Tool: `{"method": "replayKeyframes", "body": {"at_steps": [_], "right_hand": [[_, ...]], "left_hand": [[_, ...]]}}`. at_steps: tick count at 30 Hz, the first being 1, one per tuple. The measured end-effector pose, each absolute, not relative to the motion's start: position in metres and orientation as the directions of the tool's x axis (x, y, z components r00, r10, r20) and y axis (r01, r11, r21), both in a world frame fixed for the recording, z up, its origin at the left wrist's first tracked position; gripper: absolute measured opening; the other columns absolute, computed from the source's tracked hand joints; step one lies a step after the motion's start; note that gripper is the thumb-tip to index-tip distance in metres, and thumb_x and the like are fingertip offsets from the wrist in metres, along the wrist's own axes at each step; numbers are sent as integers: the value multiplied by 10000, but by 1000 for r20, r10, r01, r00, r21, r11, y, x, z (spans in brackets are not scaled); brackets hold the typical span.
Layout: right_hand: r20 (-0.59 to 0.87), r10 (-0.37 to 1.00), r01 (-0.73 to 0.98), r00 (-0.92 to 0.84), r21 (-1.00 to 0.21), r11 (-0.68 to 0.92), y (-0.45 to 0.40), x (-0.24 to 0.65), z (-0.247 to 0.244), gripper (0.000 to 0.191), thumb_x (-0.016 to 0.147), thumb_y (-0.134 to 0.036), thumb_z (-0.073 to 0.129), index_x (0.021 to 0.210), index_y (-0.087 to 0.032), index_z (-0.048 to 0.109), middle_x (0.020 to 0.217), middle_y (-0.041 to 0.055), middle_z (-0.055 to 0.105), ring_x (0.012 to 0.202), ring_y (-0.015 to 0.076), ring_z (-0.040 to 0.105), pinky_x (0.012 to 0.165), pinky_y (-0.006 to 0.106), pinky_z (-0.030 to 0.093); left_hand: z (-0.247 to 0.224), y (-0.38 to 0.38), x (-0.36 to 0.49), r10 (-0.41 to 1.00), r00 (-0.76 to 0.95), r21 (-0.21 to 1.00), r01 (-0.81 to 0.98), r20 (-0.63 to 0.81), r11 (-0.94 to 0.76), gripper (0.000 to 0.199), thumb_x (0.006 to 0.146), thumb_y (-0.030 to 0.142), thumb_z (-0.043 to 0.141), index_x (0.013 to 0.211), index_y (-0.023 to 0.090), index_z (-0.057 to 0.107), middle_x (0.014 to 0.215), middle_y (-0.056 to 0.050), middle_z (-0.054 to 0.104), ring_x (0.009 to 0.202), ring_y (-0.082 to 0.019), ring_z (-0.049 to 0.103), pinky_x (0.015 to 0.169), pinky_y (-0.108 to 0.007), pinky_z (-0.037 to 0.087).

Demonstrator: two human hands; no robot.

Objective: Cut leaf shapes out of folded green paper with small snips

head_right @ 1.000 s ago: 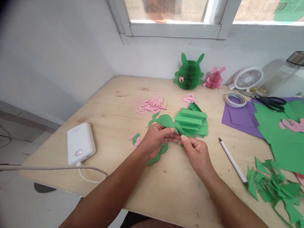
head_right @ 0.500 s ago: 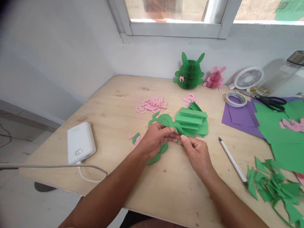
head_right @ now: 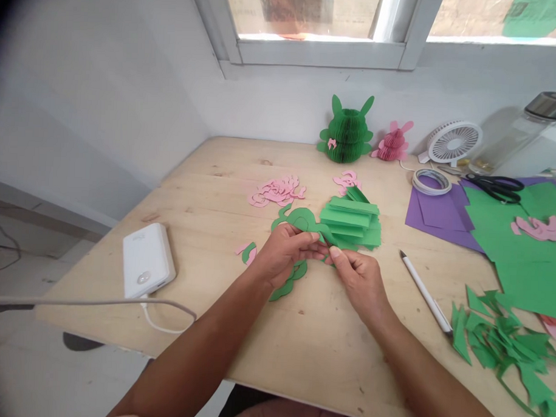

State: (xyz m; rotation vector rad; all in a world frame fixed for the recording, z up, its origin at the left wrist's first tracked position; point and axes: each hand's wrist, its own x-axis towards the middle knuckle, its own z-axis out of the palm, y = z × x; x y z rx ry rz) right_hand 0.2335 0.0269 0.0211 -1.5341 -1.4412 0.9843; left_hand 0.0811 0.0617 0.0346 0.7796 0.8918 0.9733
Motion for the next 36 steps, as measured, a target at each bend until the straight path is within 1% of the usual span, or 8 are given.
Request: {"method": "replayKeyframes", "body": {"at_steps": [7, 14, 19, 25, 27, 31, 34, 36], "right_hand": [[-3, 998, 385, 65, -923, -28, 27, 233, 22, 430, 808, -511, 561, 602, -156, 688, 506, -16, 460, 515, 141, 433, 517, 263, 353], [18, 998, 400, 58, -917, -6, 27, 233, 24, 447, 803, -535, 559, 595, -159, 681, 521, 5, 511, 526, 153, 460, 511, 273, 370], [23, 999, 430, 39, -903, 4, 27, 233, 25, 496, 824, -578, 511, 608, -162, 673, 459, -27, 395, 465, 128, 375, 467, 259, 324], [-12, 999, 428, 32, -903, -24, 25, 234, 23, 522, 824, -613, 489, 618, -163, 651, 467, -38, 349, 451, 115, 329, 442, 248, 249], [-48, 998, 411, 31, -910, -56, 25, 234, 23, 511, 827, -605, 495, 641, -160, 662, 464, -46, 324, 440, 108, 295, 433, 248, 218], [-56, 997, 295, 49, -953, -68, 25, 237, 20, 476, 837, -574, 523, 653, -154, 653, 477, -45, 344, 448, 105, 303, 436, 250, 229], [-40, 992, 182, 118, -981, -61, 26, 240, 18, 447, 828, -569, 539, 730, -152, 665, 471, -59, 321, 432, 98, 265, 417, 246, 205], [-27, 987, 158, 160, -986, -52, 26, 241, 18, 408, 795, -553, 588, 770, -154, 670, 482, -63, 327, 434, 93, 246, 410, 243, 194]], "left_hand": [[35, 62, 81, 921, 291, 862, -359, -260, 357, 158, 656, 255, 706, 654, 99, 684, 595, -76, 683, 615, -173, 667, 677, -299, 539], [35, 61, 81, 919, 288, 865, -348, -269, 362, 166, 652, 264, 704, 650, 99, 682, 602, -80, 686, 623, -182, 675, 694, -311, 544], [35, 62, 81, 925, 271, 871, -344, -265, 350, 155, 646, 261, 705, 656, 108, 682, 622, -85, 693, 668, -197, 685, 701, -317, 546], [35, 63, 80, 932, 247, 874, -345, -267, 342, 159, 644, 267, 700, 651, 110, 675, 644, -91, 698, 646, -182, 671, 680, -307, 544], [35, 64, 79, 935, 230, 875, -347, -268, 336, 154, 651, 263, 693, 651, 111, 670, 662, -92, 701, 646, -177, 669, 676, -303, 543], [36, 65, 77, 941, 220, 883, -341, -258, 323, 151, 659, 262, 686, 634, 118, 648, 646, -86, 690, 661, -190, 675, 671, -304, 538], [38, 64, 75, 929, 285, 901, -293, -238, 321, 147, 660, 265, 686, 640, 125, 646, 614, -75, 676, 649, -187, 670, 663, -300, 530], [39, 63, 75, 912, 348, 918, -245, -217, 312, 135, 661, 262, 682, 668, 129, 658, 621, -66, 676, 636, -174, 661, 660, -294, 526]]}}
